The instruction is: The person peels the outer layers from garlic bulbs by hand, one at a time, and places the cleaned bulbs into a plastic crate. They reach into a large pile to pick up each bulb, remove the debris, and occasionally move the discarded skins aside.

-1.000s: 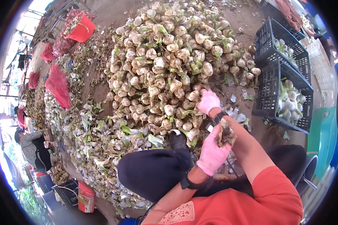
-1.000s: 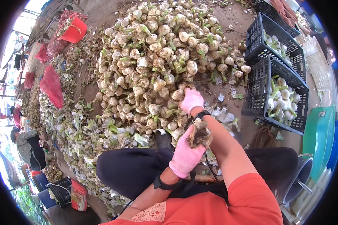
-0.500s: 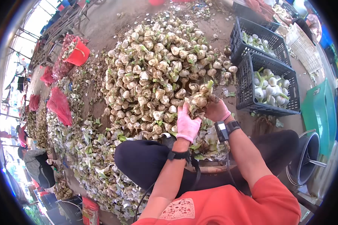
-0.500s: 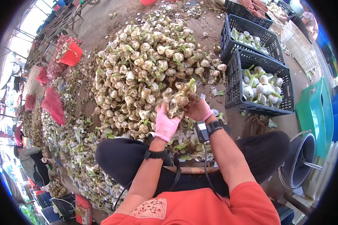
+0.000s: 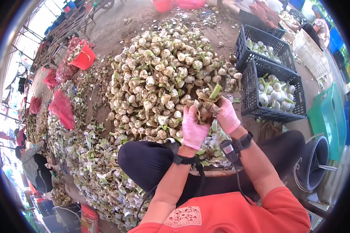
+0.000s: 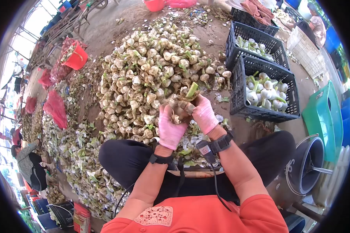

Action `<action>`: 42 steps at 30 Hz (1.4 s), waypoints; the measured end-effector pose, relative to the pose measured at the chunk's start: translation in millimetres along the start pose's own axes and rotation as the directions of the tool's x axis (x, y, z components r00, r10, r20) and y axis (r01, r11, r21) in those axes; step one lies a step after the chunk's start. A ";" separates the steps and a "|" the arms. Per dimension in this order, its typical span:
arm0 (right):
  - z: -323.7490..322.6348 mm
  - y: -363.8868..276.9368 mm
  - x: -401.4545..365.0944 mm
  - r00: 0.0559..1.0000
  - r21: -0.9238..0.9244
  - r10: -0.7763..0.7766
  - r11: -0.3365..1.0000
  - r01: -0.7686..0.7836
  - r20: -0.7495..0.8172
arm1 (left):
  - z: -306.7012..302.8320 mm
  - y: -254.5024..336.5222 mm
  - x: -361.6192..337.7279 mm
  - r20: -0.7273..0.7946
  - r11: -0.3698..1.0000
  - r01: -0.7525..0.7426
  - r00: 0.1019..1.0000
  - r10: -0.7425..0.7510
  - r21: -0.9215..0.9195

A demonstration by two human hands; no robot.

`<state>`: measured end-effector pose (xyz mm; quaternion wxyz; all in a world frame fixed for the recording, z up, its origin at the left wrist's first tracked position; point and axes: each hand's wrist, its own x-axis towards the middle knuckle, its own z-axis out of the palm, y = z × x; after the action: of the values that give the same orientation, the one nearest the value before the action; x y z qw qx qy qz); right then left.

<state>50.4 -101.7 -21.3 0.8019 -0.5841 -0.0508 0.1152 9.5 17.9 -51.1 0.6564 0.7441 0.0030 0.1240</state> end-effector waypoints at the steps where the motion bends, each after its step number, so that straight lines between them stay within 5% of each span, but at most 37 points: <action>1: 5.6 -1.7 -1.0 0.999 -0.009 0.004 1.000 -0.005 -0.036 | -0.3 1.4 -1.1 -0.004 0.993 -0.101 0.995 0.102 0.058; 2: 9.4 -2.1 -1.9 0.997 -0.018 0.009 1.000 -0.010 -0.071 | -0.2 2.5 -1.7 -0.002 0.973 -0.200 0.980 0.201 0.118; 3: 9.0 1.7 -2.3 0.995 -0.020 0.028 0.999 -0.030 -0.091 | 1.7 3.7 -3.2 -0.057 0.992 -0.080 0.996 0.074 -0.100; 4: 8.2 3.2 -4.6 0.996 -0.022 0.031 0.999 -0.033 -0.088 | 0.0 4.8 -4.0 -0.061 0.992 -0.078 0.995 0.072 -0.101; 6: 4.4 4.5 -8.2 0.996 0.128 0.092 0.988 -0.089 -0.020 | -4.0 7.0 -4.5 -0.038 0.995 -0.096 0.995 0.096 -0.016; 10: -5.7 -1.2 -10.1 0.995 0.034 0.086 0.995 -0.088 0.053 | -7.4 16.2 -4.8 0.006 0.955 -0.192 0.981 0.196 0.224; 12: -5.9 -8.3 -14.2 0.996 -0.137 0.057 0.990 -0.047 0.071 | -3.6 12.1 -4.4 -0.009 0.896 0.117 0.991 -0.133 -0.429; 13: -7.6 -7.7 -15.0 0.996 -0.134 0.056 0.990 -0.046 0.070 | -4.4 10.0 -3.6 -0.008 0.897 0.117 0.991 -0.133 -0.427; 15: -12.4 -4.5 -17.0 0.991 -0.039 0.133 0.991 -0.132 0.029 | -8.1 5.0 -2.1 0.196 0.570 0.317 0.944 -0.264 -0.758; 18: -22.0 1.5 -19.3 0.998 -0.020 0.069 0.997 -0.069 -0.003 | -10.4 24.8 1.2 0.232 0.666 0.329 0.944 -0.234 -0.669; 19: -23.2 0.5 -20.4 0.998 -0.015 0.067 0.998 -0.067 -0.008 | -13.4 23.6 0.9 0.210 0.871 0.170 0.975 -0.079 -0.462; 20: -24.4 -1.5 -22.0 0.999 -0.023 0.041 0.999 -0.041 0.007 | -13.9 23.4 0.8 0.216 0.872 0.172 0.973 -0.079 -0.458; 22: -28.0 -0.8 -22.5 1.000 -0.029 0.012 1.000 -0.012 0.014 | -13.0 23.9 1.3 0.264 0.684 0.314 0.947 -0.181 -0.659; 28: -32.6 -1.5 -22.4 0.994 -0.185 -0.069 0.981 0.052 -0.084 | -7.8 9.8 -0.2 0.396 0.375 0.538 0.830 -0.393 -0.755; 30: -29.8 -5.0 -24.4 0.993 -0.248 -0.075 0.968 0.050 -0.093 | -14.0 8.0 3.7 0.571 0.089 0.646 0.724 -0.388 -0.759; 32: -28.6 -12.1 -26.2 0.992 -0.321 -0.098 0.945 0.068 -0.078 | -14.6 15.1 7.1 0.622 0.105 0.693 0.694 -0.363 -0.713; 35: -27.6 -17.3 -25.6 0.997 -0.256 -0.025 0.967 0.006 -0.073 | -8.8 29.0 2.7 0.508 0.218 0.650 0.725 -0.466 -0.728; 37: -28.6 -12.3 -22.9 0.993 -0.172 -0.017 0.985 -0.004 -0.117 | -8.8 30.2 -3.0 0.352 0.586 0.515 0.857 -0.376 -0.626; 38: -28.2 -12.2 -22.1 0.993 -0.171 -0.016 0.985 -0.004 -0.120 | -7.1 25.4 -4.5 0.355 0.585 0.517 0.855 -0.377 -0.624; 40: -27.1 -12.4 -21.0 0.984 -0.465 -0.135 0.883 0.068 -0.113 | -2.9 17.2 -6.0 0.187 0.690 0.317 0.947 -0.259 -0.650; 41: -25.7 -12.8 -20.4 0.985 -0.465 -0.131 0.883 0.064 -0.115 | -5.4 19.8 -6.2 0.154 0.848 0.277 0.961 -0.231 -0.452; 42: -24.0 -13.7 -19.5 0.984 -0.490 -0.112 0.871 0.029 -0.141 | -8.5 19.0 -5.5 0.154 0.847 0.280 0.960 -0.235 -0.453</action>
<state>38.5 -132.7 -14.8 0.6347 -0.7717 -0.0330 0.0206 -0.5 22.7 -32.6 0.8270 0.5606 0.0420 -0.0029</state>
